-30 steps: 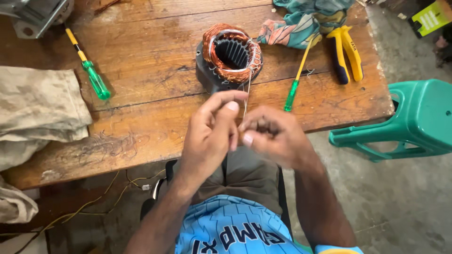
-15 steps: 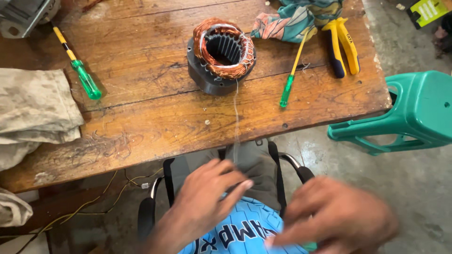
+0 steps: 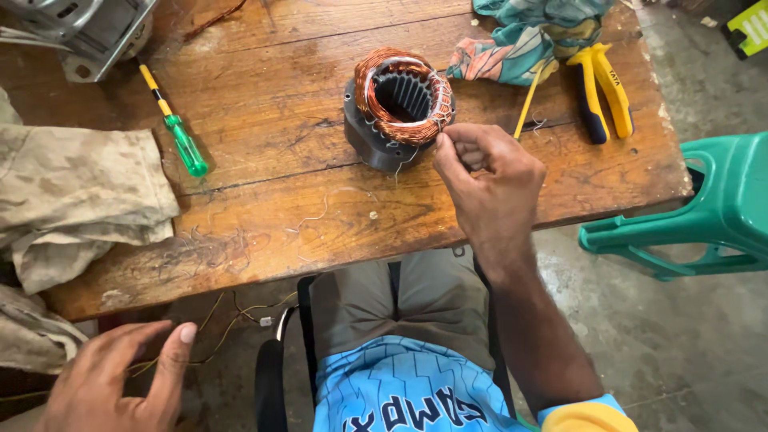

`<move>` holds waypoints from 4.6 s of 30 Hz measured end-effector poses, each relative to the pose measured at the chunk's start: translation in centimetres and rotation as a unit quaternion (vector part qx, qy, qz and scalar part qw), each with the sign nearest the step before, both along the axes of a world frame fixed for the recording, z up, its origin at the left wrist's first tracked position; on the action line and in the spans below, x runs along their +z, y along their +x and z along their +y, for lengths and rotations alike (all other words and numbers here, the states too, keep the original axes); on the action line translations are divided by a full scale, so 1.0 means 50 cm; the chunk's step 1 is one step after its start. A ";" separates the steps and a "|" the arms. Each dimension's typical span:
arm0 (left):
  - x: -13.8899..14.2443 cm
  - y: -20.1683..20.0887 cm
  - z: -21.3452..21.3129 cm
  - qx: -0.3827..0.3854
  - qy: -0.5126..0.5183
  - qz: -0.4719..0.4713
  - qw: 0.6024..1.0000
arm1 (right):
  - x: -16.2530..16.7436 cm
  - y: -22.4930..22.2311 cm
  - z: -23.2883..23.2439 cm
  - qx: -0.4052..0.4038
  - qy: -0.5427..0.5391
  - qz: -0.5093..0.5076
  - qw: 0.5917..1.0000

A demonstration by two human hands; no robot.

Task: The person works on a motor stator, using a screwdriver to adjust copper windings and a cloth to wipe the surface. They manipulate the stator with both hands, occasionally using tools to tighten or align the windings.

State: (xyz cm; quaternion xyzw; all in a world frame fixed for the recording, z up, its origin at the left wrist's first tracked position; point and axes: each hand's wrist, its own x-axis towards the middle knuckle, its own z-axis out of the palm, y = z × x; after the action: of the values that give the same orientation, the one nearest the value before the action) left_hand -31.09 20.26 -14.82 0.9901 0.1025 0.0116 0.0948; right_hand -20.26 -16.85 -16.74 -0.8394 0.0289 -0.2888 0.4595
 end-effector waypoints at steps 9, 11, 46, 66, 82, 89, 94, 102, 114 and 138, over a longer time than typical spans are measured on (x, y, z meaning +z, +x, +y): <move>0.049 0.064 -0.209 -0.183 -0.123 0.010 0.975 | -0.028 0.020 0.008 -0.026 -0.057 0.015 0.998; 0.063 0.076 -0.251 -0.238 -0.157 0.007 0.959 | -0.035 0.022 0.006 -0.026 -0.083 0.019 0.996; 0.075 0.154 -0.357 -0.383 -0.245 -0.086 0.887 | -0.045 -0.031 -0.011 -0.005 0.024 0.069 0.997; 0.078 0.430 -0.472 -0.524 -0.134 -0.122 0.832 | -0.013 -0.085 -0.052 0.013 0.134 0.034 0.990; 0.160 0.086 -0.437 -0.502 -0.084 -0.175 0.843 | -0.088 -0.062 -0.145 0.087 0.466 -0.016 0.880; 0.147 0.267 -0.427 -0.429 -0.060 -0.161 0.887 | -0.118 -0.116 -0.299 0.066 0.658 -0.080 0.746; 0.068 0.375 -0.477 -0.468 -0.070 -0.149 0.868 | -0.100 -0.141 -0.303 -0.023 0.494 -0.049 0.868; 0.096 0.419 -0.509 -0.486 0.017 -0.014 0.874 | -0.062 -0.155 -0.278 -0.090 0.420 -0.081 0.899; 0.064 0.428 -0.526 -0.561 0.188 -0.047 0.805 | -0.050 -0.147 -0.247 -0.040 0.407 -0.094 0.908; 0.031 0.418 -0.475 -0.475 -0.078 -0.089 0.872 | 0.052 -0.050 -0.091 0.123 0.028 -0.013 0.992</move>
State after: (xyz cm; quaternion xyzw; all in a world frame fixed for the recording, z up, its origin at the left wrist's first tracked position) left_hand -10.18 -3.48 -13.25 0.9036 -0.3887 0.0451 0.1744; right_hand -22.78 -21.40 -14.16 -0.8195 -0.0727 -0.2401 0.5153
